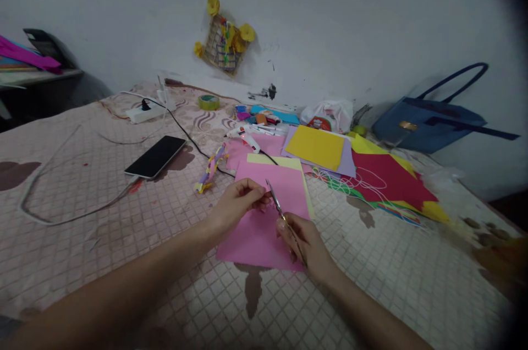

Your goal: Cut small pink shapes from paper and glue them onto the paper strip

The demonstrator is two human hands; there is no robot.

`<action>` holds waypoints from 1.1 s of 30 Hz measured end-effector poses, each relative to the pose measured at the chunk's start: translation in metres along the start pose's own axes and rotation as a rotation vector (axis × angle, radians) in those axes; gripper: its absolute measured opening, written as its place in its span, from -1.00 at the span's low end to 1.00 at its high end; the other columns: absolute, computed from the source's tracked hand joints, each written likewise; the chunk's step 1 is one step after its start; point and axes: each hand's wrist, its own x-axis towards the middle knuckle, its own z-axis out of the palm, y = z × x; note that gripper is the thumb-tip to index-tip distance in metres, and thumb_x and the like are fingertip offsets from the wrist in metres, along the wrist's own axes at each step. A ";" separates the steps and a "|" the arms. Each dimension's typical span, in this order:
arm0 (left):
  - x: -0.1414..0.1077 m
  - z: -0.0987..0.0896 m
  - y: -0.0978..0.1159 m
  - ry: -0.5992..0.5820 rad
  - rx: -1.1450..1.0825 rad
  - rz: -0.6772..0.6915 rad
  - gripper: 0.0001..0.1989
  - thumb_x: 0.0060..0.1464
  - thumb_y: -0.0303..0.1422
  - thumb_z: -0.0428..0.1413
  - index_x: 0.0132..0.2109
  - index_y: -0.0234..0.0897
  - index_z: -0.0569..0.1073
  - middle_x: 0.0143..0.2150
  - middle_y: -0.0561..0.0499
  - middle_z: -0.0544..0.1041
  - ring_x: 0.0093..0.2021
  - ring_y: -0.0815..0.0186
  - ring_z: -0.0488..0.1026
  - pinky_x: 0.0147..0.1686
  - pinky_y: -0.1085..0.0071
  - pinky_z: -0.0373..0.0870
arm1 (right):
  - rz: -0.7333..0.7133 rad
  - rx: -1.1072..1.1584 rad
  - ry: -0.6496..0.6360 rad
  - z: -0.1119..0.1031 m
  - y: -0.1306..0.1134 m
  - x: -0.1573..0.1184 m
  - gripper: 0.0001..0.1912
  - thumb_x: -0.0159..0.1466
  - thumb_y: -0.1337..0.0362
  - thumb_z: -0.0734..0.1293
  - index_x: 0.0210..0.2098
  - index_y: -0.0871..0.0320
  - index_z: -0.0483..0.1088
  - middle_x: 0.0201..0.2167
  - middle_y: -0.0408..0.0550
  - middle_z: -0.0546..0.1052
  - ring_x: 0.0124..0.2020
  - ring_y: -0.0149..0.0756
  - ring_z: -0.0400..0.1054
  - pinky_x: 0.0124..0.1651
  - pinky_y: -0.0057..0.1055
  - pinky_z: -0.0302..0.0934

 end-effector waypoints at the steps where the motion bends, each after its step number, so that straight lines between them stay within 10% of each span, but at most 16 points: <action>1: 0.000 0.000 -0.001 -0.002 -0.004 0.005 -0.86 -0.01 -0.36 0.11 -0.42 -0.36 0.35 -0.44 -0.01 0.49 -0.40 0.37 0.44 -0.30 0.36 0.34 | -0.001 -0.003 -0.001 0.000 0.000 0.000 -0.61 0.19 -0.02 0.18 -0.57 0.16 0.17 -0.68 -0.25 0.14 -0.69 -0.50 0.04 -0.67 -0.55 -0.06; 16: 0.001 -0.001 0.001 -0.019 0.003 -0.004 -0.85 0.01 -0.36 0.11 -0.40 -0.37 0.35 -0.39 -0.04 0.50 -0.37 0.36 0.44 -0.28 0.36 0.34 | 0.014 0.078 0.050 0.001 0.007 0.002 -0.64 0.20 0.02 0.19 -0.55 0.16 0.18 -0.72 -0.29 0.14 -0.76 -0.53 0.02 -0.73 -0.59 -0.03; 33: -0.004 0.000 -0.006 -0.320 0.380 -0.074 -0.83 -0.01 -0.32 0.10 -0.39 -0.37 0.35 -0.41 0.00 0.45 -0.47 0.45 0.34 -0.42 0.47 0.27 | -0.015 0.185 0.056 -0.009 0.002 0.010 -0.80 0.07 0.20 0.33 -0.47 0.18 0.25 -0.70 -0.30 0.24 -0.73 -0.56 0.07 -0.71 -0.61 0.04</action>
